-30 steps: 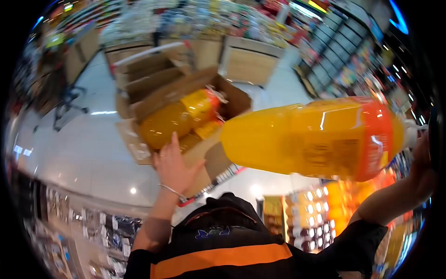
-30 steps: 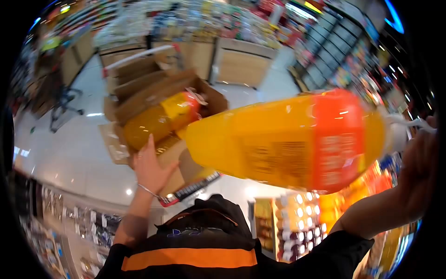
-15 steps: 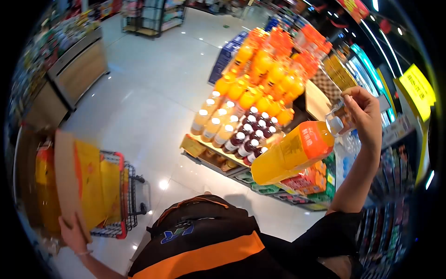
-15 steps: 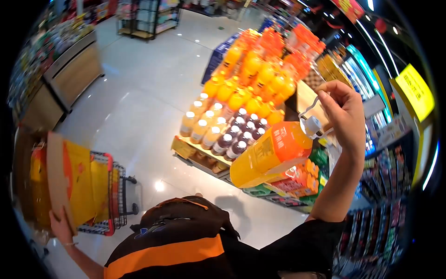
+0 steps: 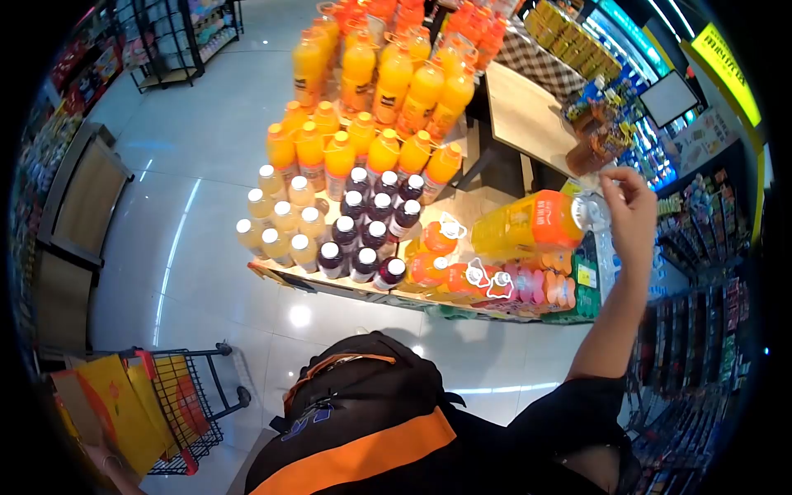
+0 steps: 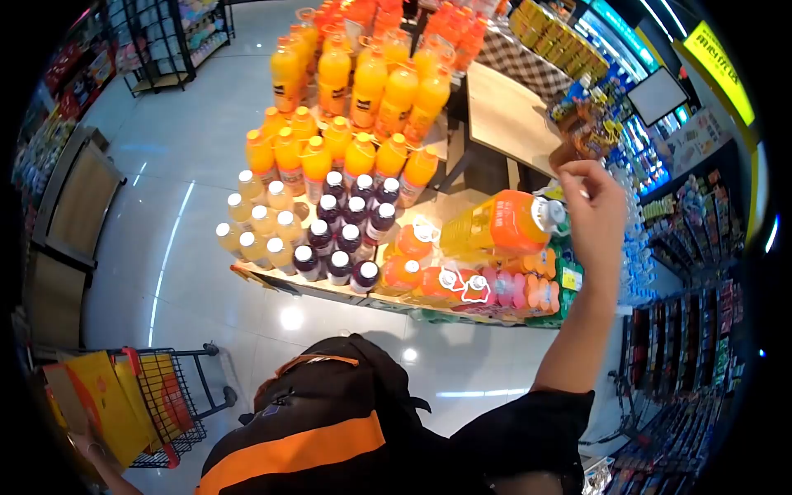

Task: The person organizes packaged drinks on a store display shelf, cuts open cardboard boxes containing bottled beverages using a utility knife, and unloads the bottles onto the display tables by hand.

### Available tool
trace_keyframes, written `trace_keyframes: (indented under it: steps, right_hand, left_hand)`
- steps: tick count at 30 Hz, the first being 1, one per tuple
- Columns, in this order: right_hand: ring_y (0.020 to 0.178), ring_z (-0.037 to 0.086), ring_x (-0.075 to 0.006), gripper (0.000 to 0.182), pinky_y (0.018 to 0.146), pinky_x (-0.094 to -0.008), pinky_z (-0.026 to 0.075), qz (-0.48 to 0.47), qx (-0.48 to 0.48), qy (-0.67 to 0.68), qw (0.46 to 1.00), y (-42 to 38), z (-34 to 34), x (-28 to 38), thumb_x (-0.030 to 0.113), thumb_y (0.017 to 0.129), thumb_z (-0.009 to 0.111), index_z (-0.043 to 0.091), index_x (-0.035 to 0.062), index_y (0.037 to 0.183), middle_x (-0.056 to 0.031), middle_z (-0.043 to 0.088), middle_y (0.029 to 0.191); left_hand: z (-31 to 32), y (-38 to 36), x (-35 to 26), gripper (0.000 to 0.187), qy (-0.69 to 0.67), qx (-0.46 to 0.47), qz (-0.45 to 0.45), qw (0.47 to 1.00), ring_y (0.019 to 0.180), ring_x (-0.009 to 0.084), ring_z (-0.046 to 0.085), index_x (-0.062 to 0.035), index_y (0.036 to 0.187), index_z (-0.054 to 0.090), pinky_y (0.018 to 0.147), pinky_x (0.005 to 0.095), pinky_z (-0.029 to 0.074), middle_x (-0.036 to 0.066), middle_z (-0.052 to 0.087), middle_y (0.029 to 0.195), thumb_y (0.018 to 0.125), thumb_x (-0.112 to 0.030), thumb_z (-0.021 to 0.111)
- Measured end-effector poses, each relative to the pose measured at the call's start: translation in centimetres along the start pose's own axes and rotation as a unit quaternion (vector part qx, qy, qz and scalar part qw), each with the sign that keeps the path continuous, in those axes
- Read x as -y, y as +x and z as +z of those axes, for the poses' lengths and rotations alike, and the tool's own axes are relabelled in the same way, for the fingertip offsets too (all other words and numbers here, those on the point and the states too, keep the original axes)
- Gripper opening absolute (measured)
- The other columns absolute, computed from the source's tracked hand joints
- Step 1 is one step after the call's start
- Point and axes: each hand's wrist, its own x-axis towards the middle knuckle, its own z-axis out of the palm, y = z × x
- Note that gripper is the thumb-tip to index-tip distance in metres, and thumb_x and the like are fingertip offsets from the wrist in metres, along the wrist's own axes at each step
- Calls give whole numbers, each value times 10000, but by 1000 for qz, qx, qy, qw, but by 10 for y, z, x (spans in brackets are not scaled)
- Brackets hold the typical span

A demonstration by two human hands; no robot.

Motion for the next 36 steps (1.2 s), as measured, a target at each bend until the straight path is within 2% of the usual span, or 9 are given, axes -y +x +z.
trace_keyframes:
  steps: [3,11,18,24,25,30,31,32,36]
  right_hand:
    - [589,441,-71,114,534,-243,353,-8,20,-50,999,18,26,-59,126,821,606,629,17,844,7,506,635]
    - [652,605,-206,154,620,-309,465,77,117,-45,989,8,123,-259,141,790,616,640,13,872,-121,616,703]
    - [626,578,-217,184,605,-340,455,111,189,-61,974,-32,176,-292,169,791,618,640,23,900,-120,588,667]
    - [629,546,-113,223,545,-259,454,119,269,-23,955,-55,202,-313,182,831,587,615,18,980,-42,586,754]
    - [753,584,-140,255,630,-271,492,201,288,5,936,-57,202,-299,181,852,558,593,15,1042,-79,612,906]
    - [599,506,-78,253,500,-221,410,86,321,65,941,-76,229,-326,89,870,534,556,22,1113,-23,560,763]
    - [568,490,-65,259,475,-211,393,56,315,75,944,-77,231,-331,71,873,529,549,24,1127,-11,550,734]
    - [598,512,-78,291,504,-219,417,185,360,91,910,-74,228,-318,48,873,517,523,15,1161,-30,556,758]
    - [690,582,-125,345,620,-242,484,208,375,145,892,-87,234,-371,14,846,521,484,-20,1187,-86,622,896]
  left_hand:
    - [-46,-64,-66,905,153,-48,-77,984,1204,313,463,-82,1385,337,964,363,409,228,440,1325,693,-553,681]
    - [24,-108,-85,800,323,-63,-36,944,1306,349,307,-274,1432,245,1005,479,353,174,244,1459,774,-517,629]
    - [50,-115,-67,834,186,-159,104,964,1300,352,308,-116,1409,292,1001,464,350,189,275,1443,755,-476,664]
    - [90,-136,-68,793,141,161,79,973,1234,359,405,-33,1367,337,1017,413,334,197,406,1367,752,-392,687]
    - [115,-134,-45,805,56,157,142,976,1240,355,399,-24,1366,333,1023,415,328,194,396,1376,760,-443,658]
    - [116,-156,-57,887,15,86,86,992,1216,360,417,-39,1361,335,1015,418,342,221,431,1323,666,-405,746]
    - [111,-156,-69,907,-5,123,21,992,1197,356,441,-30,1361,332,1008,400,356,224,463,1292,642,-363,773]
    - [105,-156,-83,930,-21,156,-46,986,1178,351,466,-22,1362,329,1000,381,370,227,495,1261,618,-320,800]
    - [117,-154,-113,713,-76,263,-49,961,1106,345,523,-17,1257,462,946,401,406,219,544,1198,696,-372,723]
